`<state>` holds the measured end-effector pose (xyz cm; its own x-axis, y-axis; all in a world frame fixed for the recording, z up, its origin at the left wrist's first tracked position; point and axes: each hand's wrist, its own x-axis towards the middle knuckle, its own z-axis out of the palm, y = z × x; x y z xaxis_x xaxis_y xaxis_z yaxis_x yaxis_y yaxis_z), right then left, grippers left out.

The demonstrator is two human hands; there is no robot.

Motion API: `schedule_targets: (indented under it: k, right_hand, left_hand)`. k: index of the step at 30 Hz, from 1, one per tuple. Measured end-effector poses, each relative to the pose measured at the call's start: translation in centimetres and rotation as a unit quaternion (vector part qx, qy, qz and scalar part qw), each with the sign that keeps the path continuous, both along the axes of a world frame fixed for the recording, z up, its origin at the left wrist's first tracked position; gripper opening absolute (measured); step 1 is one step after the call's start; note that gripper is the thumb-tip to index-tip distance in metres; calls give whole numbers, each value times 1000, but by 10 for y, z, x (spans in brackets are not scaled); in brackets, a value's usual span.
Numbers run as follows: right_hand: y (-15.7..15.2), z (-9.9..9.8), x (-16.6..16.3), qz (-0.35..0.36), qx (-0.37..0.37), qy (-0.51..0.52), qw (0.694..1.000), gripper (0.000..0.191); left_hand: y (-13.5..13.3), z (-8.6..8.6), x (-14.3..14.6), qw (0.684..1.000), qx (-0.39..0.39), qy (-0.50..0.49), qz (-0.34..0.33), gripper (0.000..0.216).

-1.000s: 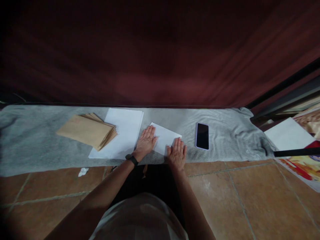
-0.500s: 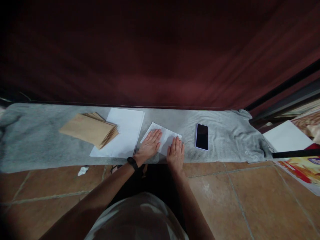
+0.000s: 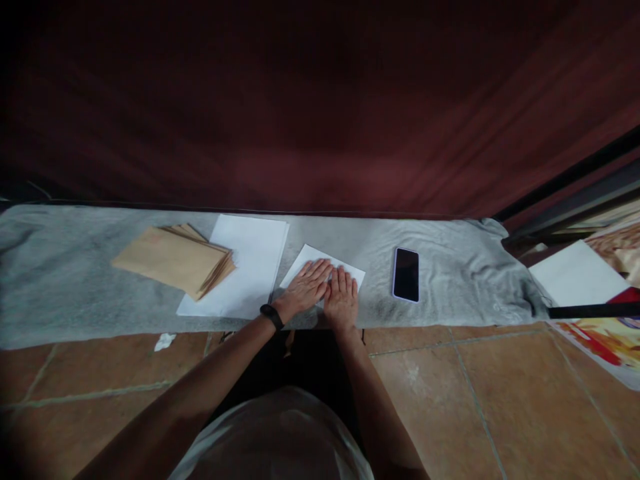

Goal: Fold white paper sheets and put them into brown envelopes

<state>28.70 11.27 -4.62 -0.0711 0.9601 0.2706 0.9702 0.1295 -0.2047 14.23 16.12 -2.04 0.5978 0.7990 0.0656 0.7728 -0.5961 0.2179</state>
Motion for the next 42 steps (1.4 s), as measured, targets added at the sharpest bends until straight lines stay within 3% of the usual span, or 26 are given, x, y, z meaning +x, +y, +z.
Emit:
schedule_targets:
  k: [13,27,34,37,42]
  right_hand:
    - [7,-1,6,-53,18,-7,998,60]
    - [-11,1,39,-76,19,-1,997,63]
    - [-21,6,47,-83,27,-10,996,60]
    - [-30,12,38,-54,31,-6,998,57]
    - [-58,13,12,62,-10,-18,998,53]
  left_hand:
    - [15,-5,-13,996,11,-8,88,58]
    - [-8,-10,-27,978,10,-35,204,61]
    - [-23,-7,-27,975,29,-7,220,60]
    - [-29,-4,-24,974,42,8,224,59]
    - [-34,-2,-24,969,40,8,242,58]
